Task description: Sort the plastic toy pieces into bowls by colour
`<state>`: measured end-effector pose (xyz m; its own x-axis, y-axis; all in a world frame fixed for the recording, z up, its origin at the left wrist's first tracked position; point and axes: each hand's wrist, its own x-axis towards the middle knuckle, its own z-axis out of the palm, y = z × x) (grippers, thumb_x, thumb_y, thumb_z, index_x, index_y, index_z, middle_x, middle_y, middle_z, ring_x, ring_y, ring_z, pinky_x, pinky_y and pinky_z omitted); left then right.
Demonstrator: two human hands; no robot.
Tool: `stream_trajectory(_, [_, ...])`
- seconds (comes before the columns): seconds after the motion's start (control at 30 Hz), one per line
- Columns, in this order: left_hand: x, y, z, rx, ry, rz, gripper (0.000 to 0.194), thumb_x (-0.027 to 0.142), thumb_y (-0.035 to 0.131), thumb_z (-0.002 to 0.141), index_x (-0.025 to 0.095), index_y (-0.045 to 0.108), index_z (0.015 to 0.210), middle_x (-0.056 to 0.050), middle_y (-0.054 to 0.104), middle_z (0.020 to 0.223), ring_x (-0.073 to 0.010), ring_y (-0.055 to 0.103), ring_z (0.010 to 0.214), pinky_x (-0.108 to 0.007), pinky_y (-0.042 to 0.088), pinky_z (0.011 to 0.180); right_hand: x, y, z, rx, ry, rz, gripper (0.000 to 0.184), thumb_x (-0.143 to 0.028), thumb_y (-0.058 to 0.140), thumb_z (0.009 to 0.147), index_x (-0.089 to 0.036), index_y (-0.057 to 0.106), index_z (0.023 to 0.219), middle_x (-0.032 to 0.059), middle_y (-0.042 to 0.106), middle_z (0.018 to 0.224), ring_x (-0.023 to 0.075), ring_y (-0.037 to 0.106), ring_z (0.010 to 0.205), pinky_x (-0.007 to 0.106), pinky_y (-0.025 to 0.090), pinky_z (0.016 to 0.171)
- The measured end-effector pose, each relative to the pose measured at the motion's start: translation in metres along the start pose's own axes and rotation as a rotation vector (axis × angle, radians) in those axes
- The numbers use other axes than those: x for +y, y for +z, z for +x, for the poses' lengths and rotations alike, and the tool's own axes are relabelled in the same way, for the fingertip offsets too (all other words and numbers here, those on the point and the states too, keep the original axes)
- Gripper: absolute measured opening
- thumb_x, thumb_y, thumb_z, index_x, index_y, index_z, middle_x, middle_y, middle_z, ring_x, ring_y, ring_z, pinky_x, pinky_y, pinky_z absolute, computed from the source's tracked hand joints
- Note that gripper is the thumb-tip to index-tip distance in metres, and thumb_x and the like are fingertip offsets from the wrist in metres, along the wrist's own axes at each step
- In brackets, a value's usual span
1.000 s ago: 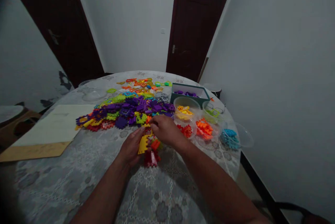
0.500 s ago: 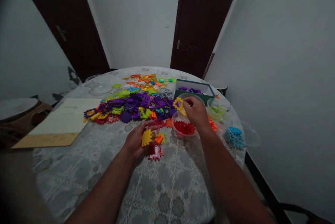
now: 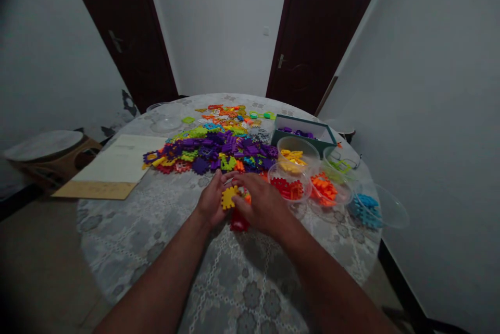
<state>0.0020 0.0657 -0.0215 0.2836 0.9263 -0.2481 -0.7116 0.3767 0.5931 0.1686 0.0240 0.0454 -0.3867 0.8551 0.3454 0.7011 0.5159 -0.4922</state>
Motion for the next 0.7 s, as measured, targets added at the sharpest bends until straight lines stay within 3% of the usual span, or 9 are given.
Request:
stream_trajectory(0.17, [-0.001,-0.001,0.002,0.039,0.007,0.001,0.051,0.058,0.045,0.107,0.014,0.063,0.124,-0.012,0.072,0.097,-0.0191,0.07,0.072,-0.029,0.056,0.063,-0.01,0.025,-0.004,-0.14,-0.01,-0.111,0.047,-0.025,0.069,0.096,-0.025,0.062,0.142,0.0139,0.063,0.147,0.0305,0.066,0.126,0.047,0.057,0.1])
stream_trajectory(0.33, [0.002,0.001,-0.001,0.036,0.004,-0.004,0.054,0.06,0.039,0.107,0.014,0.062,0.123,-0.011,0.07,0.096,-0.0188,0.069,0.069,-0.03,0.058,0.061,0.003,0.007,-0.004,-0.043,-0.037,0.0,0.037,-0.028,0.068,0.099,-0.023,0.065,0.136,0.0116,0.07,0.135,0.0267,0.067,0.122,0.044,0.054,0.105])
stream_trajectory(0.5, [0.005,0.002,-0.003,0.04,-0.02,0.025,0.059,0.067,0.041,0.104,0.016,0.062,0.124,-0.012,0.069,0.1,-0.0179,0.065,0.062,-0.035,0.06,0.053,0.054,-0.037,0.007,0.176,0.079,-0.218,0.036,-0.037,0.066,0.097,-0.018,0.07,0.128,0.0154,0.074,0.122,0.0272,0.072,0.096,0.045,0.056,0.095])
stream_trajectory(0.7, [0.007,0.003,-0.003,0.044,-0.013,0.028,0.058,0.065,0.04,0.104,0.016,0.062,0.123,-0.012,0.068,0.1,-0.0177,0.065,0.063,-0.035,0.061,0.054,0.131,-0.07,0.036,0.416,0.246,-0.472,0.038,-0.037,0.062,0.094,-0.013,0.072,0.122,0.0203,0.074,0.121,0.0332,0.069,0.109,0.05,0.054,0.101])
